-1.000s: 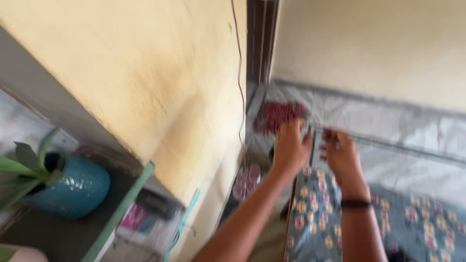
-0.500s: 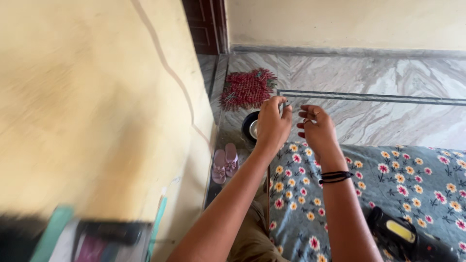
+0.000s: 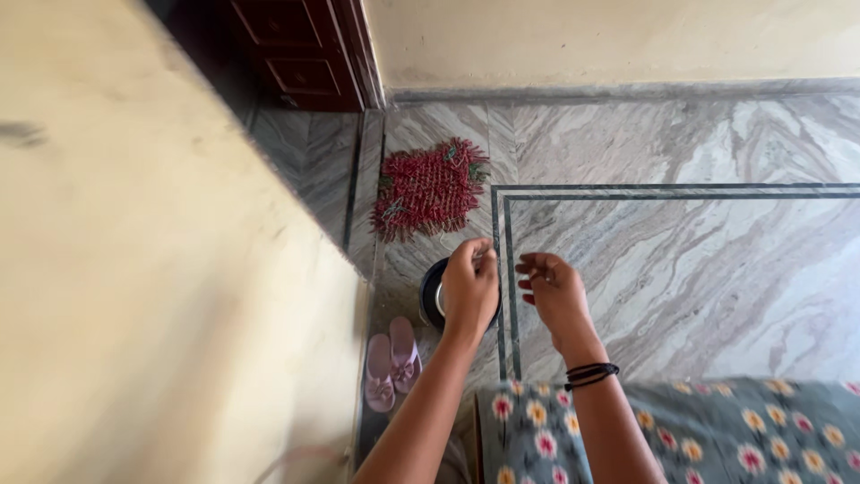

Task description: The person picks up several small potted plants from a shelf, touches the soil and leaves, and then pours water from a metal bowl into the pots before returning them to the shelf.

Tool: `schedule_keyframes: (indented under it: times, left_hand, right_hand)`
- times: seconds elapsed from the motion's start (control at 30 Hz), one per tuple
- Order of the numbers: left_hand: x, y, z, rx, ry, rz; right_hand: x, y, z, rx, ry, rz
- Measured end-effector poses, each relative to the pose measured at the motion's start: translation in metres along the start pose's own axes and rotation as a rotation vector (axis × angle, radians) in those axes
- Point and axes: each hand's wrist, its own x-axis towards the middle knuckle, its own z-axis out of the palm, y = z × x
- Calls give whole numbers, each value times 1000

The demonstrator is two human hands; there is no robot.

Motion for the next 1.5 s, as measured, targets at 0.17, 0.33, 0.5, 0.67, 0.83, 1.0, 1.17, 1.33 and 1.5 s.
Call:
schedule_keyframes:
  times: [0.17,0.33,0.5,0.67,0.83,1.0,1.17,1.33,1.5]
  left_hand:
    - [54,-77,21,-75,57,-159]
    - [87,-198,44,-122,117,-375]
    - [100,-306,69,17,22,-597]
    - [110,-405,92,48,72,-485]
    - [125,-451,112,257,25,-498]
    - [140,-485,126,460,-14,-443]
    - [152,-483,121,399,-190,-593]
    - [154,-472,113,643,-363,-538]
    - [164,-455,116,791,-371,-477]
  right_hand:
    - [86,66,23,22,-40,129]
    - [163,168,43,114,-8,294]
    - [211,273,55,-117,-109,291]
    - [244,328,73,79,49,429]
    - [250,368,90,96,49,443]
    - [254,399,104,-101,41,324]
    - [250,401,118,-458,-8,401]
    - [251,412,125,-412,-12,452]
    - [254,427,124,-287,-27,399]
